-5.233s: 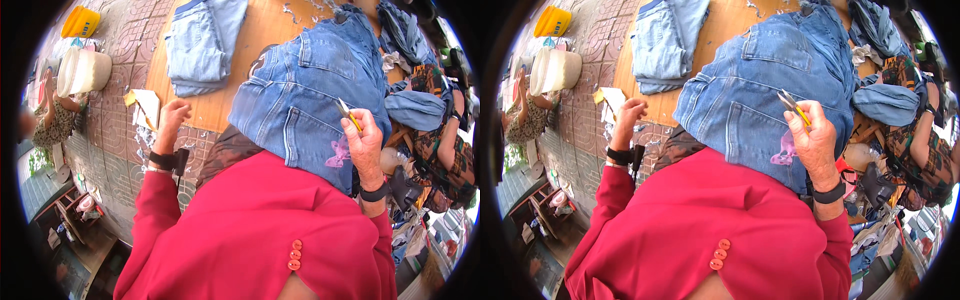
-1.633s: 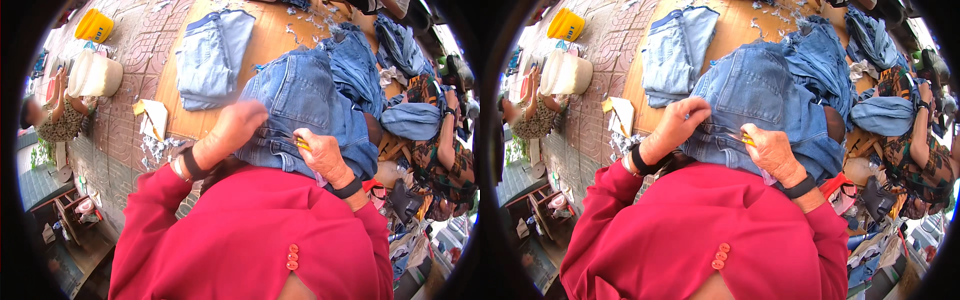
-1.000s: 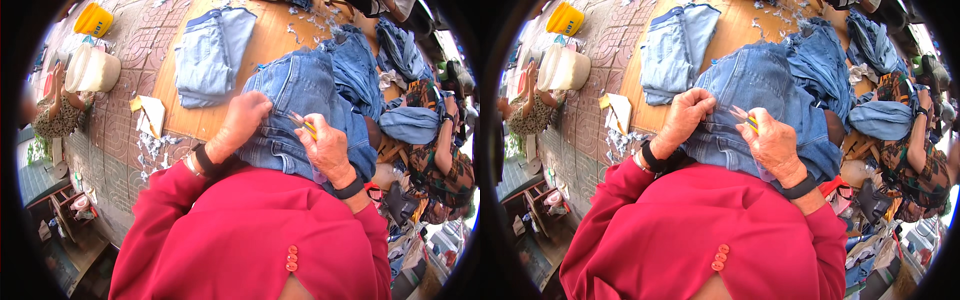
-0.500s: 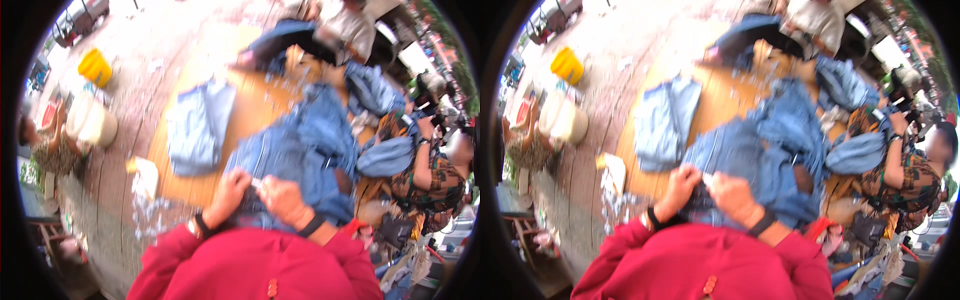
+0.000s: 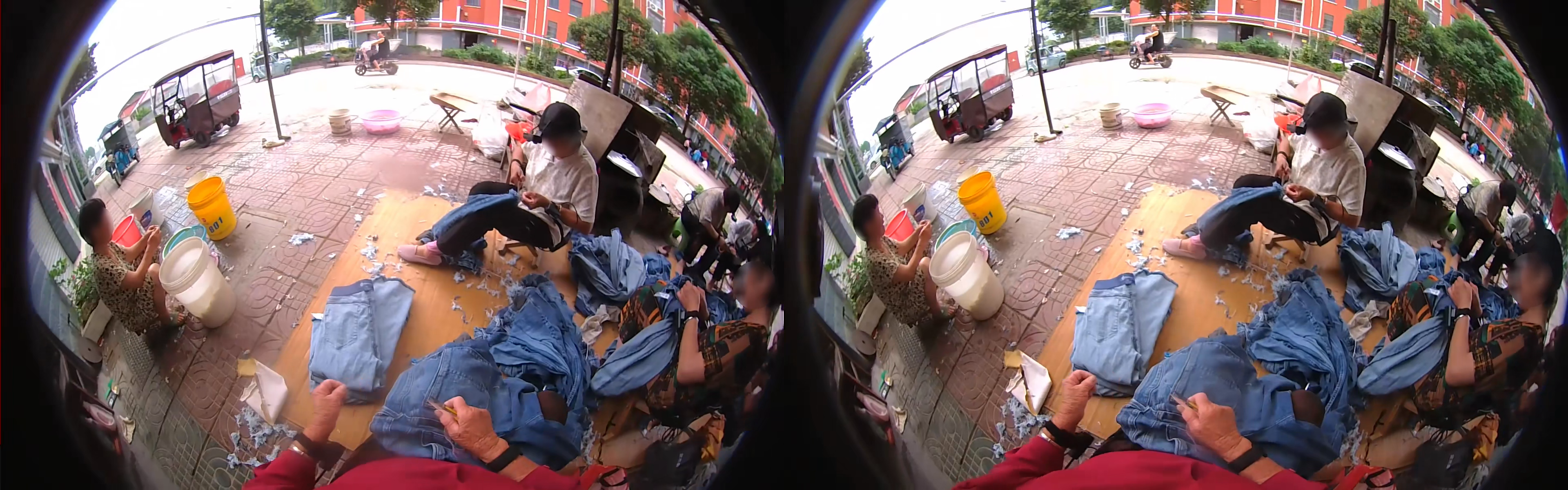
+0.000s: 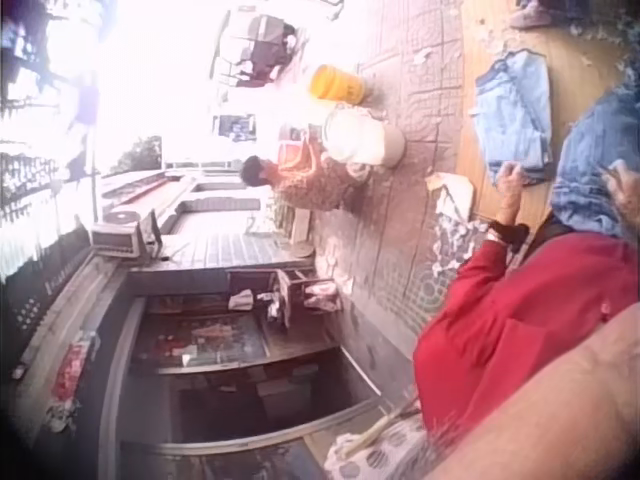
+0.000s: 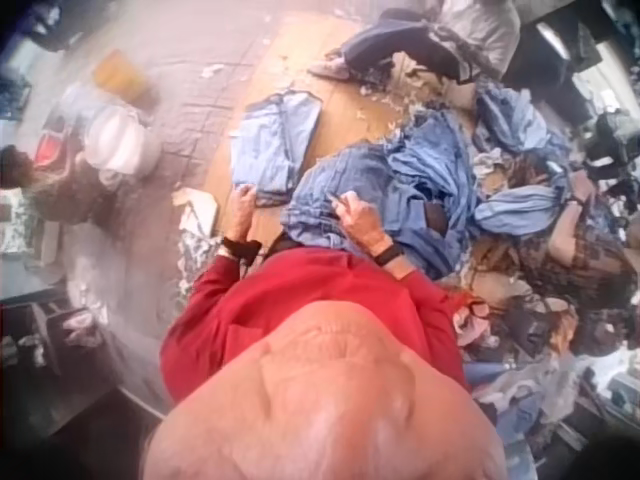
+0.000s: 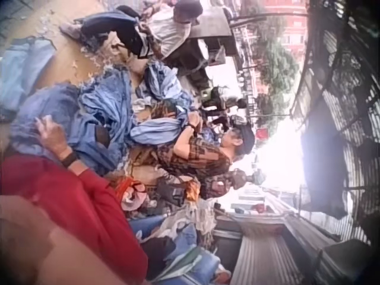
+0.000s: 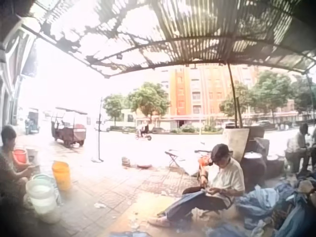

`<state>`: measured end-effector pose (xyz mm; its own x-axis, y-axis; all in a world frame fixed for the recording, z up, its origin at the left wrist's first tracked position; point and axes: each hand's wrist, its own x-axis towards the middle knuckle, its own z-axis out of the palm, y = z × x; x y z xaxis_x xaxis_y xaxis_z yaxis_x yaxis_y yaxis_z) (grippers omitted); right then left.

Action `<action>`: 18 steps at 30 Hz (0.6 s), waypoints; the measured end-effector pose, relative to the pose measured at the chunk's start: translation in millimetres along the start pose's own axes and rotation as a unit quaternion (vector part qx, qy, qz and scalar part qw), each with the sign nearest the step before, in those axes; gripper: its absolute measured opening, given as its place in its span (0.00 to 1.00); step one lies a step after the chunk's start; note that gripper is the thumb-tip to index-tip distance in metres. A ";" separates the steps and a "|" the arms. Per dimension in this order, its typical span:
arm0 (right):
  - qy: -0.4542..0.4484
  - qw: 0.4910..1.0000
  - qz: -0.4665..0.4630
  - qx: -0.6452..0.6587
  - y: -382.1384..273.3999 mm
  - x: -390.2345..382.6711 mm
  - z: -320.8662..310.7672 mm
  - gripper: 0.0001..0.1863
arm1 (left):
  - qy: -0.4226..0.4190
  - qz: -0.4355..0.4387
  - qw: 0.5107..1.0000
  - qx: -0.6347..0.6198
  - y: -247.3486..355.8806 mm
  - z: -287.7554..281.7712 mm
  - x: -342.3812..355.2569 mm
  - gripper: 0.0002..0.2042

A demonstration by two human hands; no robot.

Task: The recorder uses scissors and a small tool to repair or modify denim jeans in an outdoor workshop setting.

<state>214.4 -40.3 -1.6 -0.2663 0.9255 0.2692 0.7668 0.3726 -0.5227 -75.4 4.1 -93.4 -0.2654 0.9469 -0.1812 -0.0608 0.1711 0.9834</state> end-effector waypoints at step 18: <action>0.049 0.976 0.116 0.177 17.6 -6.7 5.4 0.14 | 0.035 0.064 0.972 0.222 17.4 -87.5 -14.6 0.10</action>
<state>226.5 -39.6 -17.0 -0.0394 0.9835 0.1765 0.5447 0.1692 -0.8214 -156.8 -30.5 -74.7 -0.3098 0.9499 -0.0416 0.3952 0.1684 0.9030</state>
